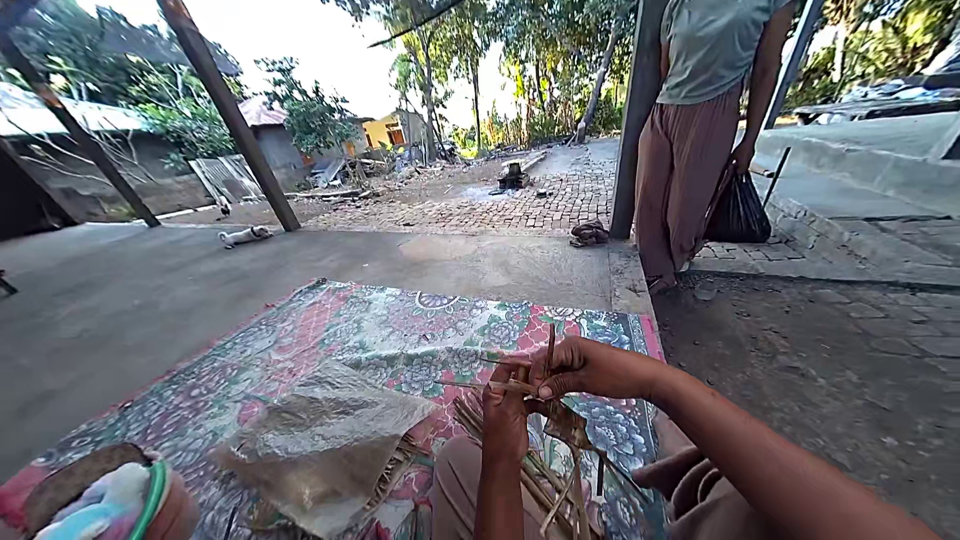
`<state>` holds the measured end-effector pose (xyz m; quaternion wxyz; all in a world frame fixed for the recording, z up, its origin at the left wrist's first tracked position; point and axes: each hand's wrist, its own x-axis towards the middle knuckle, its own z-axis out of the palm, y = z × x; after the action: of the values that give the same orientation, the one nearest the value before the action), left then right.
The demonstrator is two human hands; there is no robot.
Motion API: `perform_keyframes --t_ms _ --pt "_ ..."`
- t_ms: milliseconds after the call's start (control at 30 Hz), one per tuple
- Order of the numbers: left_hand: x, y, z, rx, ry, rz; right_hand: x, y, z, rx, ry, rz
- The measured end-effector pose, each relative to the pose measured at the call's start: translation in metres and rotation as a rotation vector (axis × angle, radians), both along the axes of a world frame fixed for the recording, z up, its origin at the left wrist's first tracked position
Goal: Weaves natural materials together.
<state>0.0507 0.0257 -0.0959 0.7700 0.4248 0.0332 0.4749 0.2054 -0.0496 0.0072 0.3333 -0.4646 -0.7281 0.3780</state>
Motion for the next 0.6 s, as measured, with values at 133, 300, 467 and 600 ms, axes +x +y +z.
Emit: perform_keyframes --t_ms 133,300,467,600 --pt "0.003 -0.005 0.007 0.040 -0.017 0.025 -0.004 -0.004 0.005 0.047 -0.011 -0.052" --pt "-0.001 -0.011 0.029 0.169 0.045 0.107 -0.019 -0.014 0.025 0.182 0.005 -0.333" --pt "-0.001 -0.019 0.038 0.327 0.183 0.148 -0.022 -0.016 0.031 0.329 0.074 -0.478" --pt "-0.002 -0.015 0.031 0.438 0.286 0.283 -0.032 -0.008 0.017 0.390 -0.102 -0.592"
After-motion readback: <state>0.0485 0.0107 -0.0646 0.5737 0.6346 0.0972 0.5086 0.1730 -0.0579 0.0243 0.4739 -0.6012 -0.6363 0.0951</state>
